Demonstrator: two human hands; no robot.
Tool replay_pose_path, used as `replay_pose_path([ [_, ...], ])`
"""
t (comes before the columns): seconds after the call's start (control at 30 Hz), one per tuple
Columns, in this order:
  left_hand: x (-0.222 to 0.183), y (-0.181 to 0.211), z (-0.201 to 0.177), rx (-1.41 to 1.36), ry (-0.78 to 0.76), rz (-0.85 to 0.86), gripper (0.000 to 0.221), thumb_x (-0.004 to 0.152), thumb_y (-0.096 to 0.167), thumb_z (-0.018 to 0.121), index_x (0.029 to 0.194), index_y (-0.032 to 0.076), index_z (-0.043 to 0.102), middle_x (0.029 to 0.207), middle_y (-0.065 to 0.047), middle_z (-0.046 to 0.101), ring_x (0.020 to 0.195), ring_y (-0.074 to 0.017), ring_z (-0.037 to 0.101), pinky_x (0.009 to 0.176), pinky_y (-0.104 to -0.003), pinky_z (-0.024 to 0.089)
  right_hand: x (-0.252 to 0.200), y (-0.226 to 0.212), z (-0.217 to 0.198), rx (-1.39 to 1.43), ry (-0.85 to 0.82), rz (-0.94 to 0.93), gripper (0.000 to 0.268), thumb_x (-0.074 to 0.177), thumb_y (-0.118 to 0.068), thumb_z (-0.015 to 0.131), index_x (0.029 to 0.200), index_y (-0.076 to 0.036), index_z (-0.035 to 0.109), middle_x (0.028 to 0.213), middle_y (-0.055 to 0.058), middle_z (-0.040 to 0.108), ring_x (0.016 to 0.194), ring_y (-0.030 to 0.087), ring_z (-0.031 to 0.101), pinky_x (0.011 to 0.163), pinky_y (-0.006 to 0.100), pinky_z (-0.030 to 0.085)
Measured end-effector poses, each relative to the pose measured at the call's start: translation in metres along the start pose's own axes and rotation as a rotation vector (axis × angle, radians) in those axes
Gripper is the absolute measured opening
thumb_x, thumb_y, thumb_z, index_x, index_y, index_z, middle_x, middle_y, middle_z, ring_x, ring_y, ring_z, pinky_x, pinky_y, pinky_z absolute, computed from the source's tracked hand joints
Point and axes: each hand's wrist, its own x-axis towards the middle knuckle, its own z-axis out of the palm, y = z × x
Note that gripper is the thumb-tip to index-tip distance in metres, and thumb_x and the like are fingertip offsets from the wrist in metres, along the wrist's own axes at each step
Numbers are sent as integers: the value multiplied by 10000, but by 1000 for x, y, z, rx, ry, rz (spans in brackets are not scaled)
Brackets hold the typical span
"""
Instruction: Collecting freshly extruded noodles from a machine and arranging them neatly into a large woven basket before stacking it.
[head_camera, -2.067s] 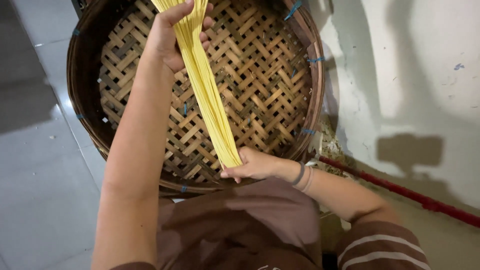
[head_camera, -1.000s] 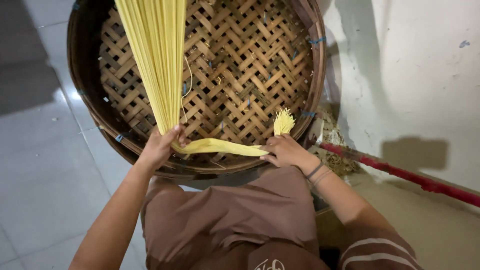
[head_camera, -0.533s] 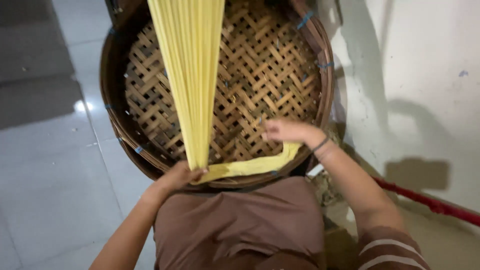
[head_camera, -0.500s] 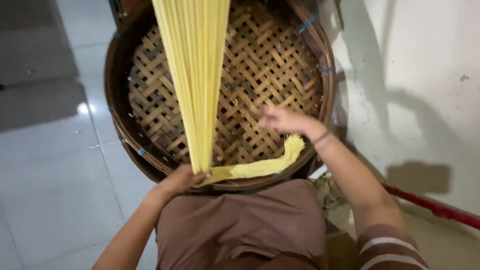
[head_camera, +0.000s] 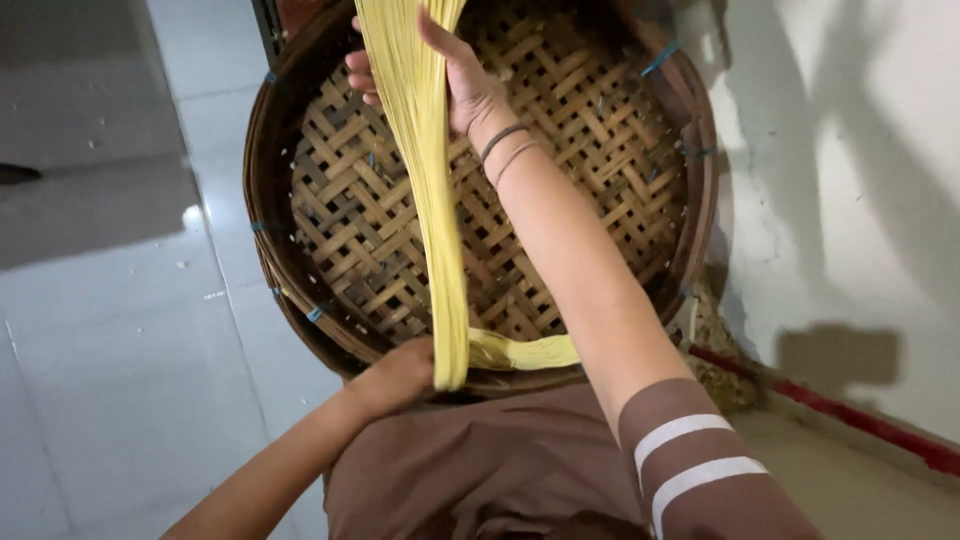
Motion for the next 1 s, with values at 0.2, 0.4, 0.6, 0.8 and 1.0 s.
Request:
replay_pose_path([
  [0.2, -30, -12, -23, -292, 35, -1131, 488, 852, 366, 779, 1180, 23, 667, 1077, -143, 732, 933, -238, 743, 774, -334, 644, -43, 8, 8, -250, 312, 149, 465, 790, -335, 742, 1089, -3, 611, 899, 49, 657, 740, 140, 657, 759, 302, 642],
  [0.4, -43, -24, -23, 101, 114, -1020, 607, 819, 336, 787, 1335, 148, 528, 1004, -162, 662, 839, -408, 675, 640, -513, 541, -112, -24, 21, -146, 405, 255, 212, 902, -274, 697, 840, -86, 620, 641, -33, 546, 580, 108, 522, 701, 286, 563],
  [0.6, -8, -21, -67, 445, -175, -827, 226, 882, 325, 686, 1001, 135, 669, 1010, -104, 637, 1032, -363, 561, 820, -490, 480, -161, -48, 52, -122, 377, 346, 190, 989, -247, 595, 861, -107, 588, 675, -50, 517, 597, 91, 496, 707, 264, 520],
  [0.8, 79, 33, -131, -344, 307, -751, 782, 893, 611, 657, 1454, 83, 520, 1310, -226, 630, 1231, -453, 578, 992, -569, 477, -193, -17, 49, 0, 385, 258, 199, 962, -264, 635, 928, -69, 616, 598, -17, 539, 569, 147, 652, 695, 366, 634],
  [1.0, 173, 33, -120, -1389, 574, -546, 1051, 884, 832, 337, 1525, -1, 373, 1378, -266, 584, 1287, -457, 543, 1108, -539, 408, -229, 4, 67, 123, 380, 151, 192, 962, -195, 627, 855, -36, 607, 590, 35, 524, 598, 199, 649, 724, 382, 597],
])
